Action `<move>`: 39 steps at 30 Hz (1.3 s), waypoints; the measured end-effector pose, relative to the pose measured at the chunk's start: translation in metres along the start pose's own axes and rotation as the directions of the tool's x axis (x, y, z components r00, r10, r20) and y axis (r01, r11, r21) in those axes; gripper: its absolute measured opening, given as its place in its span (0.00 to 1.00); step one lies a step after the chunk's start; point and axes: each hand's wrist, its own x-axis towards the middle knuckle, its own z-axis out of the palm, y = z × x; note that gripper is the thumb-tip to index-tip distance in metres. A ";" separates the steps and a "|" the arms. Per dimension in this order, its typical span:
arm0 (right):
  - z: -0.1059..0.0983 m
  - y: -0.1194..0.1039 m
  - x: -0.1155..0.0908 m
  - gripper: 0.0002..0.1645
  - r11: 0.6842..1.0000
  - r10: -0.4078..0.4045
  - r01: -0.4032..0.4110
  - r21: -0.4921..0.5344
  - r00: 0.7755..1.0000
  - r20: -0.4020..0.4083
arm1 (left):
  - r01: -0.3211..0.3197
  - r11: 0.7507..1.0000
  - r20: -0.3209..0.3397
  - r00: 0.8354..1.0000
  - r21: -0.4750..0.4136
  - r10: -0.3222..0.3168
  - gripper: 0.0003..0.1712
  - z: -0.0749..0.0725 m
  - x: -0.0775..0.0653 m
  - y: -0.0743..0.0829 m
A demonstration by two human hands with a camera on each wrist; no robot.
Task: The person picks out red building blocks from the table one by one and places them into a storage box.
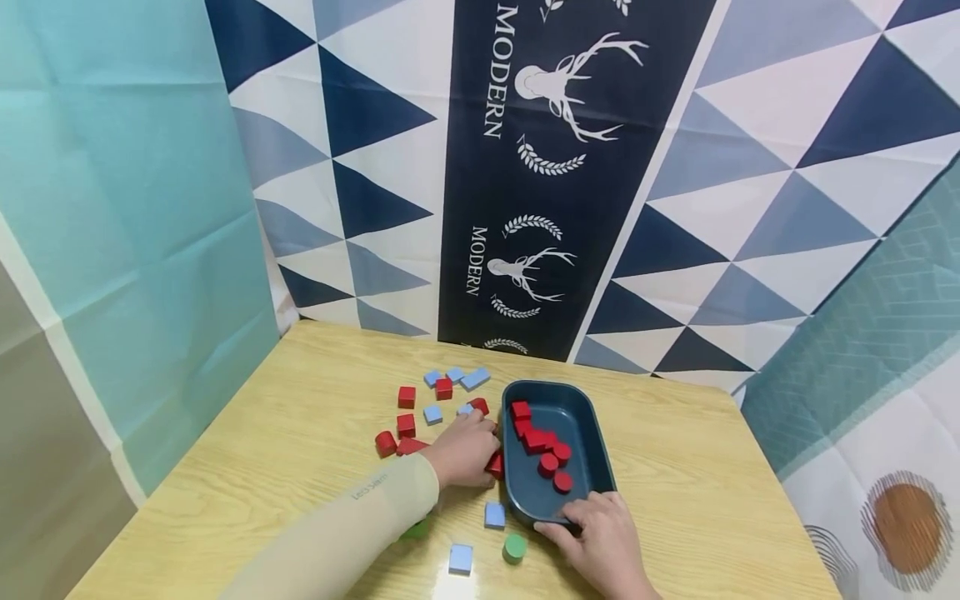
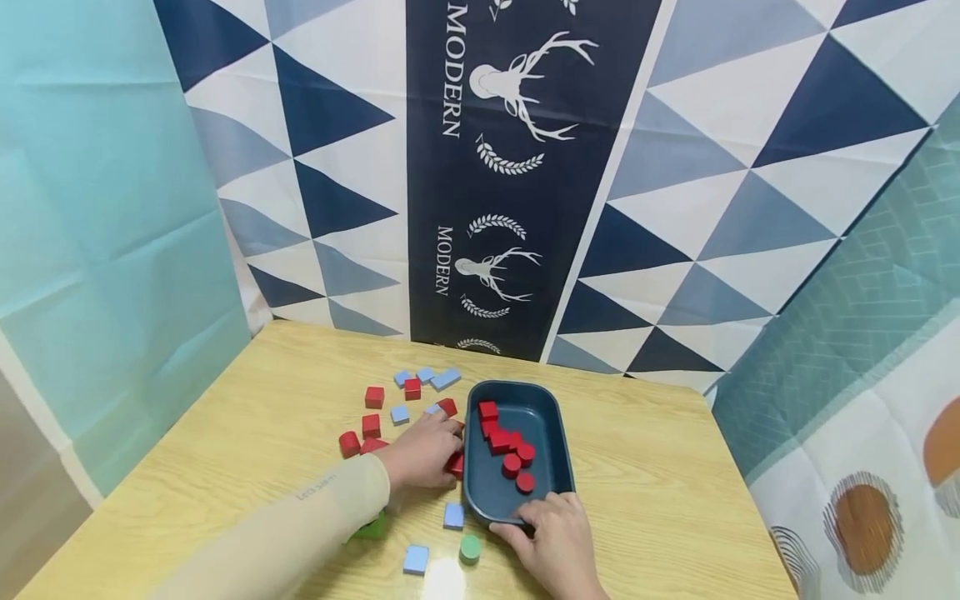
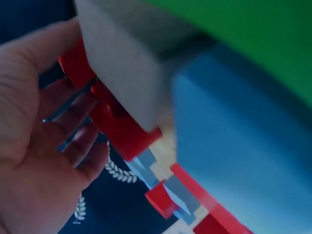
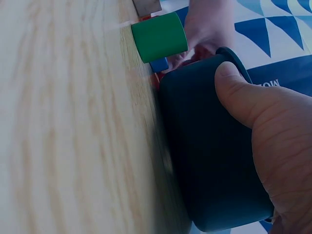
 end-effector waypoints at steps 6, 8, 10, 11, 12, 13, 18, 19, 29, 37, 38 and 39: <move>0.001 0.000 -0.001 0.17 1.000 0.001 -0.001 0.004 1.000 0.000 | -0.014 1.000 0.014 1.000 0.017 0.014 0.17 -0.021 -0.002 0.000; 0.000 0.000 -0.001 0.17 1.000 0.008 -0.008 0.001 1.000 0.002 | -0.002 1.000 0.045 0.999 -0.022 0.003 0.15 -0.036 -0.003 -0.004; 0.000 0.001 0.000 0.17 1.000 0.008 -0.008 -0.002 1.000 0.001 | 0.030 0.998 0.075 0.997 -0.051 -0.026 0.15 -0.051 -0.003 -0.009; -0.001 0.001 0.000 0.17 1.000 0.006 -0.006 -0.005 1.000 0.002 | 0.053 0.996 0.081 0.996 -0.071 -0.047 0.15 -0.059 -0.003 -0.011; -0.001 0.001 0.000 0.17 1.000 0.005 -0.005 -0.008 1.000 0.002 | 0.076 0.993 0.082 0.994 -0.094 -0.069 0.15 -0.068 -0.003 -0.012; -0.002 0.002 0.000 0.17 1.000 0.004 -0.004 -0.007 1.000 0.004 | 0.093 0.989 0.074 0.994 -0.118 -0.085 0.16 -0.075 -0.003 -0.011; -0.002 0.003 -0.001 0.16 1.000 0.006 -0.006 0.000 1.000 0.004 | 0.049 0.972 -0.014 0.998 -0.228 -0.053 0.23 -0.089 0.005 0.007; -0.001 0.003 -0.001 0.16 1.000 0.003 -0.003 0.006 1.000 0.002 | 0.029 0.970 -0.012 0.999 -0.243 -0.033 0.23 -0.086 0.008 0.013; 0.002 0.002 -0.002 0.18 0.999 -0.028 0.029 0.026 0.999 -0.037 | -0.027 0.975 0.147 0.987 -0.223 0.061 0.23 -0.029 0.037 0.055; 0.003 0.002 -0.002 0.17 0.999 -0.016 0.017 0.031 1.000 -0.021 | -0.029 0.991 0.064 0.997 -0.128 0.037 0.21 -0.001 0.050 0.059; 0.002 0.002 -0.002 0.17 0.999 -0.017 0.018 0.031 1.000 -0.021 | -0.017 0.993 0.047 0.999 -0.121 0.023 0.21 0.002 0.051 0.060; 0.002 0.002 -0.002 0.17 0.999 -0.018 0.019 0.032 1.000 -0.021 | -0.003 0.993 0.030 1.000 -0.117 0.007 0.21 0.004 0.052 0.060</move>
